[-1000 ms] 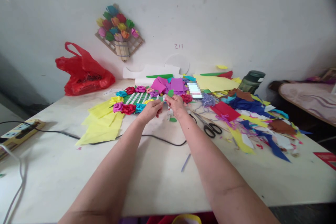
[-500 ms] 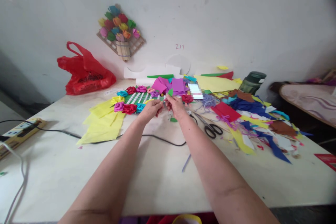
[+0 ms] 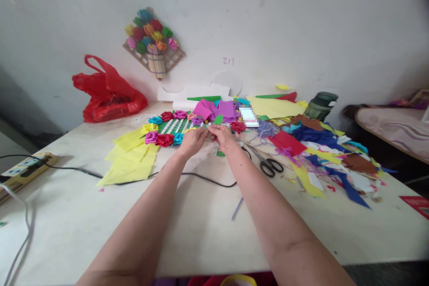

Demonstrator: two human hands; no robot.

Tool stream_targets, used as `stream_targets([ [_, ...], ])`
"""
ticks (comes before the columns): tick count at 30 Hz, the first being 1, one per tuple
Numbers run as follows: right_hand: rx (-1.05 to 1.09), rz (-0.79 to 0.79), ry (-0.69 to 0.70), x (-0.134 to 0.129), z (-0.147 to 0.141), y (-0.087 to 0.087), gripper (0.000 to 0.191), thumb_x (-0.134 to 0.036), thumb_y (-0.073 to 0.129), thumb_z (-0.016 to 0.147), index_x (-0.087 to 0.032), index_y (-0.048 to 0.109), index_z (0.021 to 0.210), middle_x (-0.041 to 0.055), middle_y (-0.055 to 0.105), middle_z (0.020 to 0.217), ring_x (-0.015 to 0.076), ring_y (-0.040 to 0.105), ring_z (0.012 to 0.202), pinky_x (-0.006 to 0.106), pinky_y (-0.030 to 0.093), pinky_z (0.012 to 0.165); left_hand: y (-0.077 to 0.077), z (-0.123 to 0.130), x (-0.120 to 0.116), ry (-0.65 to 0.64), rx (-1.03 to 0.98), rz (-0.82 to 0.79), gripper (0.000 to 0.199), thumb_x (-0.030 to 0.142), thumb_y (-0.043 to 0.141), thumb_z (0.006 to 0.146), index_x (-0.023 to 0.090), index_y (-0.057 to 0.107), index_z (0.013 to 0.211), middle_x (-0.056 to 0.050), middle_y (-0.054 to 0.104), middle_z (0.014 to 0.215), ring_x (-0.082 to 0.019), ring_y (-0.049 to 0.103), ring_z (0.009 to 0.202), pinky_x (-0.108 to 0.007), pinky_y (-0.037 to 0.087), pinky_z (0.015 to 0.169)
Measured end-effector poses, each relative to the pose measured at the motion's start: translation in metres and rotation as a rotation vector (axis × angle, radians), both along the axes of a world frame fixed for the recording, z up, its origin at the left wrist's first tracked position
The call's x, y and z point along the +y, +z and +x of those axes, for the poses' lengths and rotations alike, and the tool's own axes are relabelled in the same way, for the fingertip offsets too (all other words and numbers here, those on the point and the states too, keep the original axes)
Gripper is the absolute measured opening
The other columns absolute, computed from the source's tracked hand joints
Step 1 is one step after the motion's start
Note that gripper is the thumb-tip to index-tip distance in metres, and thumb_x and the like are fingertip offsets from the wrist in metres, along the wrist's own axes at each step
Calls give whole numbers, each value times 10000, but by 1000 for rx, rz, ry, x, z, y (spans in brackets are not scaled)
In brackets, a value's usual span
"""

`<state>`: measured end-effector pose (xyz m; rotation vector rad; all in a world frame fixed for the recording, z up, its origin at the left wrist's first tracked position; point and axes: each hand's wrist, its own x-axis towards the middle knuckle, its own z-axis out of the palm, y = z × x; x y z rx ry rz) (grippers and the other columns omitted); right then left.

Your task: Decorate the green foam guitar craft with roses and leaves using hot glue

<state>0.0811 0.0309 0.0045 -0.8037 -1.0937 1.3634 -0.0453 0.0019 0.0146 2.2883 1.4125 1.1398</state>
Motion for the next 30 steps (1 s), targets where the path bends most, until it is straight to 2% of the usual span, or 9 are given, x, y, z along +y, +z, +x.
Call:
stream_targets([
  [9, 158, -132, 119, -9, -3, 7, 307, -324, 772, 507, -161, 515, 542, -61, 448, 415, 64, 368, 384, 209, 262, 364, 2, 1, -6, 117, 229, 141, 282, 325, 340, 856, 194, 502, 666, -32, 516, 573, -160, 488, 564, -262, 294, 555],
  [12, 109, -150, 81, -10, -4, 7, 303, -328, 764, 518, -161, 513, 537, -59, 454, 413, 63, 361, 367, 211, 246, 355, 0, 3, -6, 151, 237, 113, 283, 328, 351, 855, 191, 515, 669, -46, 541, 595, -171, 515, 594, -267, 306, 568],
  [15, 55, -88, -87, -8, -6, 6, 277, -342, 729, 552, -164, 518, 529, -66, 448, 414, 57, 340, 350, 215, 237, 358, 1, 3, -4, 157, 45, -15, 306, 394, 379, 844, 189, 520, 666, -26, 524, 539, -162, 506, 561, -257, 319, 545],
  [18, 75, -60, -267, -4, -6, 6, 238, -355, 693, 579, -168, 548, 555, -65, 455, 435, 63, 351, 367, 221, 267, 374, 4, 2, -3, 122, -322, -228, 361, 503, 418, 801, 181, 543, 696, 7, 483, 455, -136, 454, 454, -247, 338, 492],
  [22, 87, -63, -338, -1, -5, 5, 250, -391, 693, 565, -176, 568, 589, -47, 514, 491, 79, 409, 420, 219, 312, 386, 4, 5, -4, 182, -794, -441, 318, 477, 508, 739, 170, 545, 662, 22, 476, 444, -91, 361, 363, -252, 372, 462],
  [24, 69, -57, -300, -1, -4, 5, 266, -402, 704, 551, -176, 568, 583, -39, 529, 491, 80, 418, 420, 215, 310, 377, 4, 8, -5, 230, -856, -442, 292, 450, 546, 714, 169, 550, 638, 9, 506, 467, -95, 401, 384, -250, 384, 475],
  [26, 30, -49, -189, -3, -3, 5, 280, -399, 724, 530, -168, 570, 564, -33, 533, 477, 75, 410, 397, 214, 299, 367, 6, 10, -4, 266, -810, -332, 296, 452, 560, 705, 165, 562, 634, -9, 545, 509, -119, 482, 461, -243, 389, 497],
  [28, -16, -28, -7, -6, -1, 6, 291, -385, 746, 508, -156, 568, 539, -29, 534, 465, 69, 409, 383, 212, 299, 367, 11, 8, -4, 264, -744, -213, 310, 469, 580, 688, 160, 583, 662, -18, 578, 567, -142, 537, 569, -232, 396, 529],
  [30, -46, -11, 193, -9, 1, 7, 288, -360, 761, 496, -145, 572, 533, -29, 529, 458, 67, 419, 385, 207, 306, 372, 18, 5, -4, 187, -731, -227, 336, 486, 613, 659, 152, 610, 704, -22, 604, 637, -151, 556, 647, -227, 406, 563],
])
